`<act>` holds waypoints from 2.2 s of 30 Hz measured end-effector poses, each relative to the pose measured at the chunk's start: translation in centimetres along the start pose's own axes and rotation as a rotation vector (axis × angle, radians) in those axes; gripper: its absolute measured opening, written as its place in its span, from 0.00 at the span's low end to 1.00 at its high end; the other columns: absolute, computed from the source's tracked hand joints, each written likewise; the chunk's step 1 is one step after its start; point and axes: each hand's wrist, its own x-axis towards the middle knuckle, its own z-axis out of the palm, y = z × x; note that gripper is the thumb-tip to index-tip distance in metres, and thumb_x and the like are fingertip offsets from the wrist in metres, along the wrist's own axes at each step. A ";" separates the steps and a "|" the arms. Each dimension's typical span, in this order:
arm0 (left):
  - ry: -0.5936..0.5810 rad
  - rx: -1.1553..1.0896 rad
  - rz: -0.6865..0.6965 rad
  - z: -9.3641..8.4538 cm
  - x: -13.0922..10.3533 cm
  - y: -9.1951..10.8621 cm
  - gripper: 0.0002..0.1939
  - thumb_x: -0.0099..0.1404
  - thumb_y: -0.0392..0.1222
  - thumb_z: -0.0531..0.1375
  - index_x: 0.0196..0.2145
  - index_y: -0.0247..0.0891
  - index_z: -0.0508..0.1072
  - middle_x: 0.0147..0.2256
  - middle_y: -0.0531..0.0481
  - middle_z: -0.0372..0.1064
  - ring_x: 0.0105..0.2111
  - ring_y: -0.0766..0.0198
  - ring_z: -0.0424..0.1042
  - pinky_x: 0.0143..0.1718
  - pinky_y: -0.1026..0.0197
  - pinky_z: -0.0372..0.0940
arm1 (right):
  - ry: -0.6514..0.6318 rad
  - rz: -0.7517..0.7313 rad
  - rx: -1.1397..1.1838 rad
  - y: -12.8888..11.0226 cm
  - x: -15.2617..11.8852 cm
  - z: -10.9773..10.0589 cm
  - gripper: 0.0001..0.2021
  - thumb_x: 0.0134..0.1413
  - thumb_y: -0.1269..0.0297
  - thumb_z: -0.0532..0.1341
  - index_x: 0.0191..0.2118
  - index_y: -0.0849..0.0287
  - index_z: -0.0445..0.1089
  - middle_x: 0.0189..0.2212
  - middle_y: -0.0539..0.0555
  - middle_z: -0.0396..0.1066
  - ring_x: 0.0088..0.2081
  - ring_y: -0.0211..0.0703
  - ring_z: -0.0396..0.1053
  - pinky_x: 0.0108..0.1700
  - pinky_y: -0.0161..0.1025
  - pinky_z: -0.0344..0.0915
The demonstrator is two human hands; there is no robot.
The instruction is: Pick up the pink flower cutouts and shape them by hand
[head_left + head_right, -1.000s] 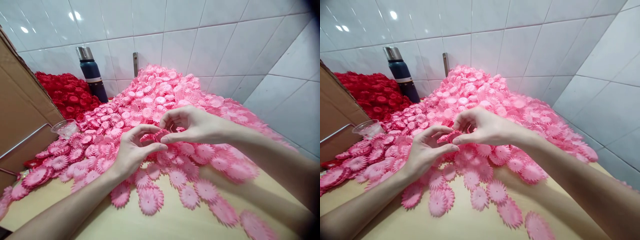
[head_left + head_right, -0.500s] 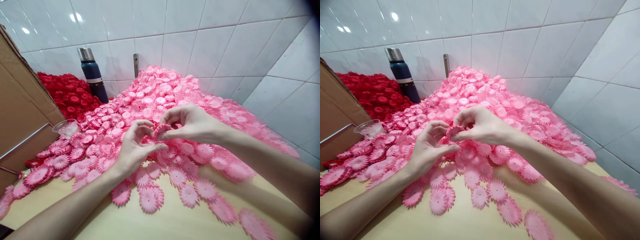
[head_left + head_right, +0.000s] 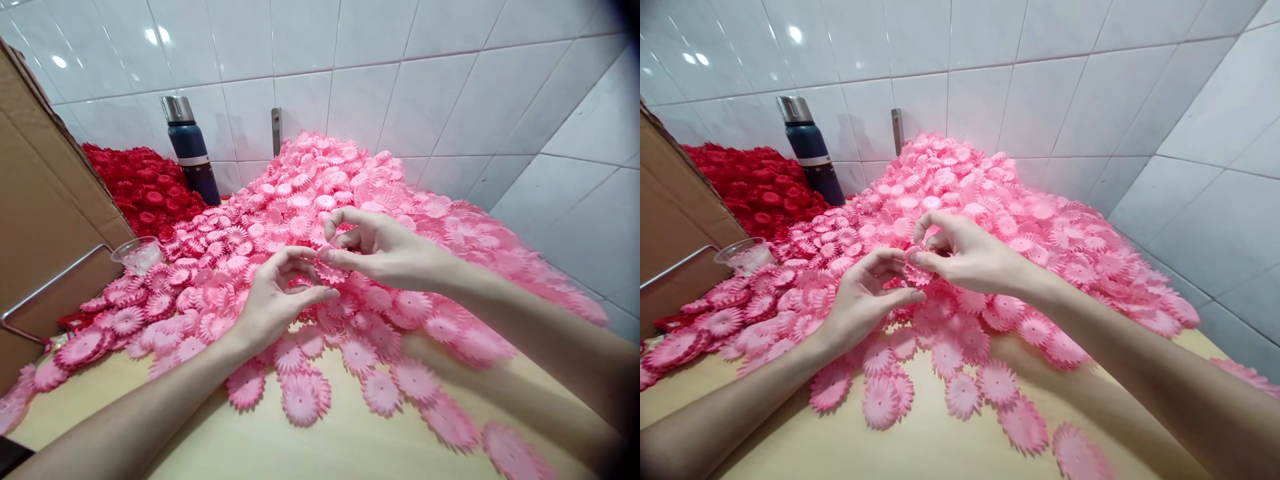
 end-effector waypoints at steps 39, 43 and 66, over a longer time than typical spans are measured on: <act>-0.111 -0.127 -0.091 0.3 -0.4 0.8 0.29 0.48 0.30 0.71 0.47 0.42 0.71 0.25 0.58 0.70 0.26 0.68 0.73 0.32 0.65 0.72 | -0.163 0.067 -0.056 -1.8 -0.8 -1.4 0.16 0.49 0.62 0.68 0.43 0.54 0.64 0.30 0.51 0.76 0.30 0.42 0.74 0.28 0.37 0.66; -0.233 -0.151 -0.134 0.5 -0.7 0.8 0.28 0.50 0.32 0.71 0.48 0.42 0.69 0.29 0.54 0.73 0.30 0.64 0.77 0.35 0.61 0.73 | -0.079 0.133 0.044 -0.9 -2.4 -0.8 0.16 0.49 0.64 0.68 0.43 0.55 0.65 0.27 0.50 0.75 0.28 0.41 0.72 0.28 0.36 0.66; -0.448 0.108 -0.299 1.1 -1.5 0.6 0.18 0.54 0.42 0.69 0.42 0.37 0.73 0.30 0.49 0.76 0.29 0.64 0.75 0.29 0.65 0.65 | 0.302 0.093 0.059 2.2 -7.6 5.2 0.06 0.61 0.61 0.57 0.40 0.57 0.63 0.20 0.45 0.65 0.18 0.32 0.59 0.18 0.32 0.54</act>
